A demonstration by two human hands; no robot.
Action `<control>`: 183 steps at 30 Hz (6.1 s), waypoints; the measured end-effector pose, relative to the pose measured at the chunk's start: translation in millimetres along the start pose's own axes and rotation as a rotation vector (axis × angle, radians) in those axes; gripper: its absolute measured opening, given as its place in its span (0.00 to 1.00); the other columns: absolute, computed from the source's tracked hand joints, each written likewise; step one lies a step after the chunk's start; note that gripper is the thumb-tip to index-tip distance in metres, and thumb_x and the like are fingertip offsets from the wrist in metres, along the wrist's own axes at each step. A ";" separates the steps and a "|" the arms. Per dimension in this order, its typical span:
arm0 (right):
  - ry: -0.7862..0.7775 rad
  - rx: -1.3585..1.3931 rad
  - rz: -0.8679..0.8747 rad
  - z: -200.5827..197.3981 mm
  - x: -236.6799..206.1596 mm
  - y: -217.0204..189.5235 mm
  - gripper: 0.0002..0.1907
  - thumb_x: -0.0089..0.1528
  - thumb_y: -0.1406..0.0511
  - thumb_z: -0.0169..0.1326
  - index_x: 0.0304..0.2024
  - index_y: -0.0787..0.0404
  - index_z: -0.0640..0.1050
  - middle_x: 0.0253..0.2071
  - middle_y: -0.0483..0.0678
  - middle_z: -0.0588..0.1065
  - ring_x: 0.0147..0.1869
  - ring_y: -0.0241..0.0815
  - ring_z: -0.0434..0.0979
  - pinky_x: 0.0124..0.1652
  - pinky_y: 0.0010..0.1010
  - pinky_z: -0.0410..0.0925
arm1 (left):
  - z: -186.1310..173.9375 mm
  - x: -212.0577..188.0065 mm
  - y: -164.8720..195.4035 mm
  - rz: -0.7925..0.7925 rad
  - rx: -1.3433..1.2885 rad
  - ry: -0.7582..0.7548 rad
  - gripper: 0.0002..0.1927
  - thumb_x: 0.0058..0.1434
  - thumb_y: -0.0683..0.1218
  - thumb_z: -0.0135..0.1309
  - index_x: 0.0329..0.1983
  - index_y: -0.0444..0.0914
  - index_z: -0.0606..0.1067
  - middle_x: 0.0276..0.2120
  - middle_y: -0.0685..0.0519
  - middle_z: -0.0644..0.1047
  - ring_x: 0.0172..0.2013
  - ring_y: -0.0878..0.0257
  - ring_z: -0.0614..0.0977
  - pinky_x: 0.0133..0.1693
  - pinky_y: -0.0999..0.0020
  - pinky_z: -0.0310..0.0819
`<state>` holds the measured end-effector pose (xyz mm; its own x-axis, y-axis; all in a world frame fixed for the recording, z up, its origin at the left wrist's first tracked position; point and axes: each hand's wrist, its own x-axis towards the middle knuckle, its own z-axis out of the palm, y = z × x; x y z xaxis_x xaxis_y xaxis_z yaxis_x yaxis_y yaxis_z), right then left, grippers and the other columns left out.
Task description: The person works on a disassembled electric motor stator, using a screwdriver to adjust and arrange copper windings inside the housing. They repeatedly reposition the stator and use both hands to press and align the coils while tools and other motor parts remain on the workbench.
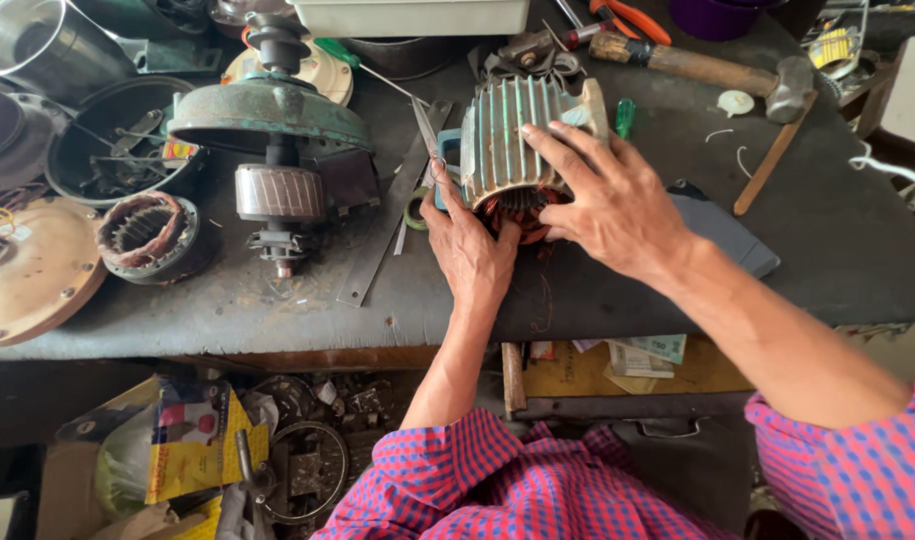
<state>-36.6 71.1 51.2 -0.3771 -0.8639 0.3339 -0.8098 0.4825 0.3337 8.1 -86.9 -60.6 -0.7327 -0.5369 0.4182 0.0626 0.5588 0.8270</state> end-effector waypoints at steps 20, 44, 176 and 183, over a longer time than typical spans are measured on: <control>0.029 0.120 0.129 8.3 -6.8 -21.3 0.18 0.45 0.51 0.69 0.26 0.57 0.85 0.74 0.62 0.53 0.75 0.64 0.54 0.64 0.58 0.60 | -0.2 -2.0 4.7 0.001 -0.021 0.008 0.61 0.48 0.45 0.65 0.80 0.40 0.42 0.62 0.29 0.62 0.55 0.31 0.71 0.55 0.44 0.67; 0.322 0.164 0.381 52.2 -29.1 -46.8 0.13 0.57 0.56 0.70 0.41 0.51 0.86 0.79 0.54 0.54 0.80 0.51 0.57 0.72 0.56 0.52 | 3.0 0.5 0.7 0.017 0.024 0.006 0.58 0.50 0.43 0.64 0.80 0.41 0.44 0.62 0.28 0.62 0.54 0.31 0.72 0.54 0.45 0.68; 0.064 0.612 0.783 18.0 -106.9 8.5 0.05 0.63 0.69 0.57 0.40 0.58 0.83 0.40 0.46 0.81 0.34 0.45 0.82 0.37 0.34 0.75 | -10.3 -30.7 45.6 0.236 0.275 -0.185 0.72 0.43 0.58 0.75 0.76 0.29 0.39 0.74 0.34 0.48 0.75 0.37 0.46 0.72 0.46 0.43; 0.071 0.744 0.819 8.4 -100.2 9.4 0.06 0.59 0.66 0.61 0.39 0.56 0.85 0.39 0.47 0.84 0.37 0.40 0.84 0.37 0.32 0.74 | -8.9 -28.7 46.2 0.215 0.297 -0.203 0.73 0.41 0.58 0.75 0.76 0.30 0.39 0.74 0.34 0.48 0.75 0.39 0.45 0.72 0.48 0.42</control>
<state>-10.1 161.0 13.5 -0.9146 -0.3019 0.2690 -0.4044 0.6760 -0.6161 38.0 -51.4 -31.1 -0.8447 -0.2698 0.4622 0.0519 0.8183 0.5724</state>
